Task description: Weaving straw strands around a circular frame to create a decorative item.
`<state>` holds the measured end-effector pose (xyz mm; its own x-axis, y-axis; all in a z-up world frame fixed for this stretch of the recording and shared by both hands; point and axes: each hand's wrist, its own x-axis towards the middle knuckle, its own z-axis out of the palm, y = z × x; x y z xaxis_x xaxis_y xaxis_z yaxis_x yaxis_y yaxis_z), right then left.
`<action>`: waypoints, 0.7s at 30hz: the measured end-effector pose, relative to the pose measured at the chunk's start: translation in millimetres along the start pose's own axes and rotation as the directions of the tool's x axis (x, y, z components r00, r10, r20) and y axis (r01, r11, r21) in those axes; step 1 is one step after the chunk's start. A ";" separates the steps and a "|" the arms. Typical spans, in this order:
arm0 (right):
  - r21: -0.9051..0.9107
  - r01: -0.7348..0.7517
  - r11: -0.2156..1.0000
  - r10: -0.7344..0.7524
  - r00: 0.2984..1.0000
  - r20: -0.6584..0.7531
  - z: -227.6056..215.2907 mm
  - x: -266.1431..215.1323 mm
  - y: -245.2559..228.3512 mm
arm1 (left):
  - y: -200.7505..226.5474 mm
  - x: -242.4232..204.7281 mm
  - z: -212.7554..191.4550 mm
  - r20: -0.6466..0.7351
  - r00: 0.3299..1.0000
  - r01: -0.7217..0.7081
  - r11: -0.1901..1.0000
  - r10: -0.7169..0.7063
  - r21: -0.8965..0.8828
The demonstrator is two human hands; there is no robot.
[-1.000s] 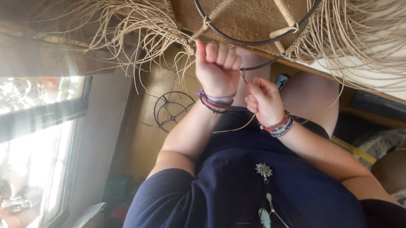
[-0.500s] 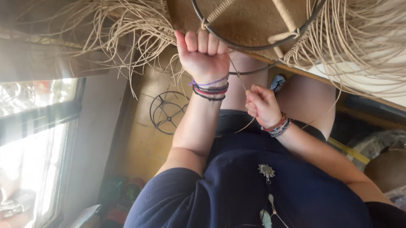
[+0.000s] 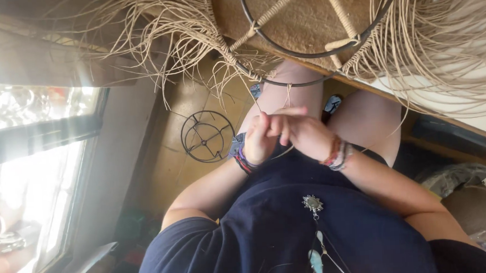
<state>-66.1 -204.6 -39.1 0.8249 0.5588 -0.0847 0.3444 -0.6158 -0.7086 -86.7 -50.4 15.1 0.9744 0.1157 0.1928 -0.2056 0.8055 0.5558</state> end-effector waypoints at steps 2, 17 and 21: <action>-0.277 0.087 0.957 -0.109 0.992 -0.065 -21.6 9.0 -7.7 | -19.3 -7.9 -40.2 -0.024 1.000 0.001 1.000 -0.001 -0.019; -0.559 0.158 0.814 -0.360 0.892 -0.272 -39.6 77.7 6.4 | 11.4 30.3 -227.1 0.365 0.928 -0.292 0.754 0.074 0.589; -0.508 0.149 0.849 -0.294 0.931 -0.218 -44.6 74.9 0.4 | 12.2 76.6 -227.0 0.523 0.852 -0.426 0.614 0.025 0.664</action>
<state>15.8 -187.8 -14.5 0.7643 0.5799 0.2822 0.6426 -0.7213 -0.2583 6.1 100.2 -147.0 0.7773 -0.1858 0.6010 -0.6017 0.0591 0.7965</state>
